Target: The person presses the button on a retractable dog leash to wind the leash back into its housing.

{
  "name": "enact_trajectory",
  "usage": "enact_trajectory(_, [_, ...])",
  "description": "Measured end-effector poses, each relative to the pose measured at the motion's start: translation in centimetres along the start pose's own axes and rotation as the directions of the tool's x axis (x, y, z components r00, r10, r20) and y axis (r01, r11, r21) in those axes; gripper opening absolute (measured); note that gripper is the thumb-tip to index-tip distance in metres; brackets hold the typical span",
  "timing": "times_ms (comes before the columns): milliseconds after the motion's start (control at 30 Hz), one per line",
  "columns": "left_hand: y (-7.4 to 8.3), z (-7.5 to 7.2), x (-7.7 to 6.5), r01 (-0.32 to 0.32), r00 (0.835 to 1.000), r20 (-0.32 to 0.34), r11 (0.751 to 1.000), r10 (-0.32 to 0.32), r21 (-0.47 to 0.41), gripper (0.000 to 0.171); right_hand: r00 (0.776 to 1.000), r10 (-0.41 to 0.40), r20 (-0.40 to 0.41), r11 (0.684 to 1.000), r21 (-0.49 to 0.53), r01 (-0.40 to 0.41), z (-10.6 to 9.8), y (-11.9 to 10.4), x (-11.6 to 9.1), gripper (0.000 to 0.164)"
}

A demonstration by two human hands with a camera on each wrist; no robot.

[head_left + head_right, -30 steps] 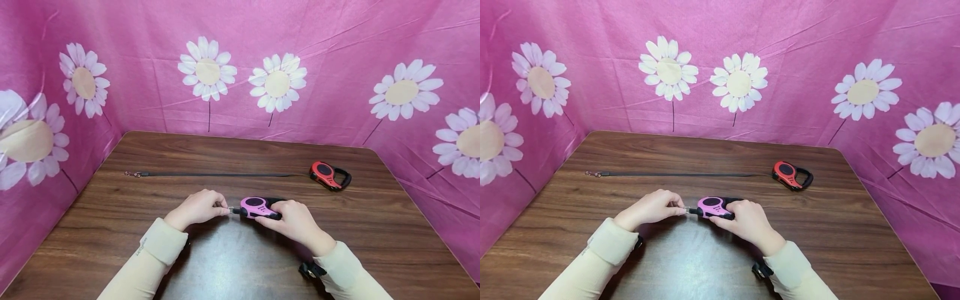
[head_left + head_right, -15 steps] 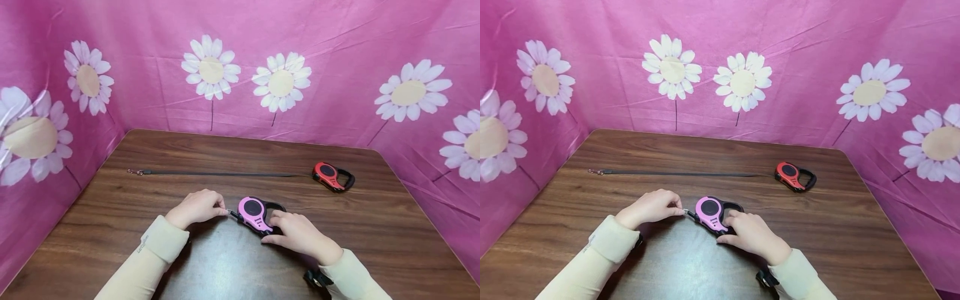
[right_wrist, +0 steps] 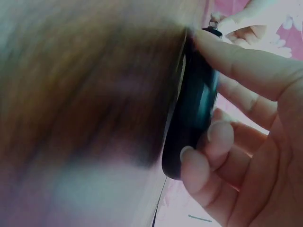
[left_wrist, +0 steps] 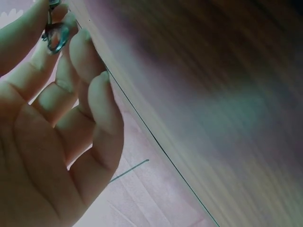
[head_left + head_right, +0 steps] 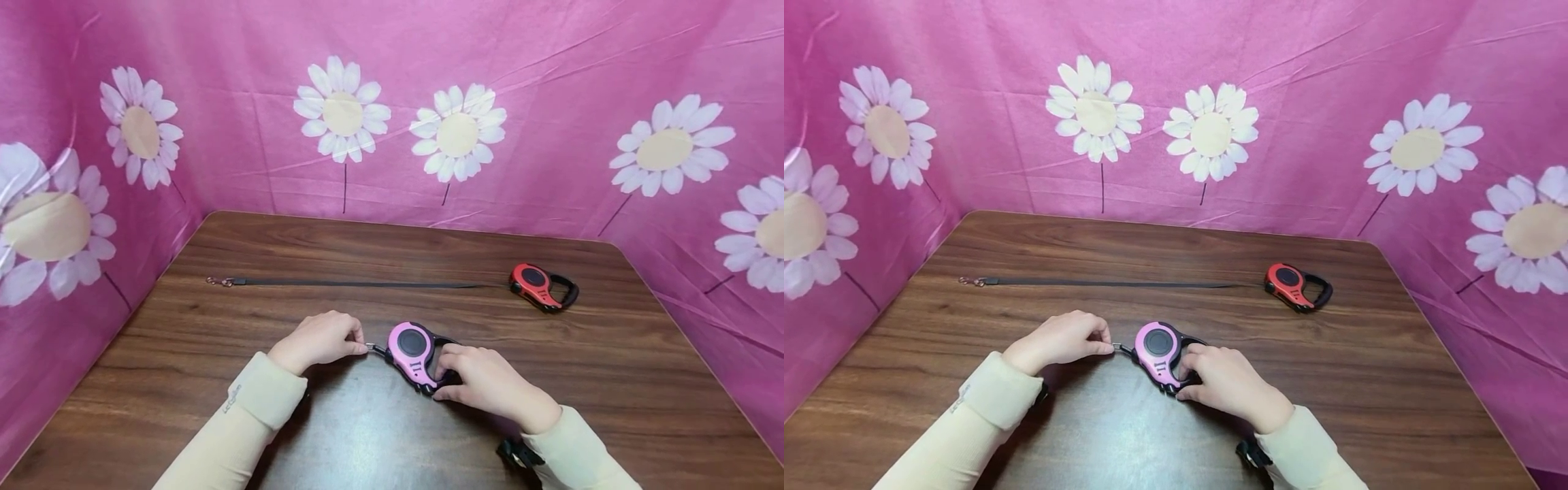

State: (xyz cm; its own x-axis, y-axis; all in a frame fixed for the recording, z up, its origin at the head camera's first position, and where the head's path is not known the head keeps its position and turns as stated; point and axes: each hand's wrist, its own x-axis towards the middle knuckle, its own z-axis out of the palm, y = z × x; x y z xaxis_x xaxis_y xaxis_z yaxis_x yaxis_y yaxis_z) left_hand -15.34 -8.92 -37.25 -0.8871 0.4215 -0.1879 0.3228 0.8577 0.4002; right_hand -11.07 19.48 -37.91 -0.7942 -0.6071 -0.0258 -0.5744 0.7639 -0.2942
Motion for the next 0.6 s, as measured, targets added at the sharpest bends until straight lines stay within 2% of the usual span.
enact_trajectory(333, [-0.4,-0.2,-0.4,0.008,0.998,0.055,1.000,-0.010,0.024,0.011,0.993,-0.069,-0.100,0.998,-0.002,0.069,-0.7,0.5,-0.1,0.013])
enact_trajectory(500, [-1.2,-1.0,-0.6,0.011,1.000,0.029,1.000,-0.011,0.009,0.011,0.986,-0.055,-0.159,0.998,-0.030,0.051,-1.7,1.2,-0.3,0.011])
enact_trajectory(600, [-2.0,-1.5,-0.6,0.020,1.000,-0.002,1.000,-0.020,0.009,0.014,0.975,-0.031,-0.222,0.999,-0.050,0.020,-2.2,1.9,-0.6,0.010])
